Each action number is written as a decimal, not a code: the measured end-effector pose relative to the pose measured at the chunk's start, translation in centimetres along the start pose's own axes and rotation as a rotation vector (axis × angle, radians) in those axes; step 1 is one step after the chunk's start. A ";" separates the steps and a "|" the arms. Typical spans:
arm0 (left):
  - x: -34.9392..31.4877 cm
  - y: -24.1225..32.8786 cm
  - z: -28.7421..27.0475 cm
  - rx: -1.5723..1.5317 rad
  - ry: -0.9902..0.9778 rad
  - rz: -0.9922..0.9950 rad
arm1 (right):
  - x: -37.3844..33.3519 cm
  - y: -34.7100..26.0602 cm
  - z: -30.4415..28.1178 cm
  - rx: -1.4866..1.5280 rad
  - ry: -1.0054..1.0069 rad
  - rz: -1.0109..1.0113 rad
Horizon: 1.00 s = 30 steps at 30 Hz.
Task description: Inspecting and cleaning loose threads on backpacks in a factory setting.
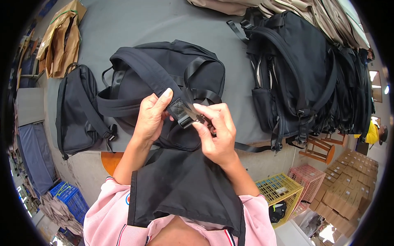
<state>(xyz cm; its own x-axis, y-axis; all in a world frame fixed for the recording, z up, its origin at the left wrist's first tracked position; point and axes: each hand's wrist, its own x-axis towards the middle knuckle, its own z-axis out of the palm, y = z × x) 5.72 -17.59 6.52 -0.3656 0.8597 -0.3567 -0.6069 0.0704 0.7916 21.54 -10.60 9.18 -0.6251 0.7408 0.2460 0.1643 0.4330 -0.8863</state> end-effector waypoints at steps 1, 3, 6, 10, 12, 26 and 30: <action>0.0 0.0 0.0 -0.005 -0.003 0.003 | 0.3 0.1 -0.1 -0.040 0.018 -0.058; 0.0 0.0 -0.1 -0.007 -0.008 0.009 | 0.8 -0.3 -0.8 -0.113 -0.029 -0.085; 0.0 0.1 0.0 0.020 -0.016 0.015 | 1.4 -0.3 -1.3 -0.218 -0.095 -0.137; -0.2 0.0 0.0 0.078 -0.020 0.028 | 2.2 -0.2 -1.7 -0.289 -0.182 -0.193; -0.1 0.1 -0.1 0.086 -0.023 0.033 | 2.5 0.0 -1.9 -0.319 -0.200 -0.247; 0.1 -0.1 -0.8 0.132 -0.084 0.010 | 3.3 -0.7 -2.3 -0.374 -0.319 -0.284; 0.2 -0.2 -1.2 0.149 -0.062 0.001 | 3.1 -0.7 -2.9 -0.206 -0.374 -0.164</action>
<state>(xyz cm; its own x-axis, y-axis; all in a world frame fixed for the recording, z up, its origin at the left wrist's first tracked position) 4.91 -18.03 5.69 -0.3188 0.8891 -0.3285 -0.4935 0.1402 0.8584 21.70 -7.09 11.70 -0.8818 0.4342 0.1842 0.1651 0.6501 -0.7417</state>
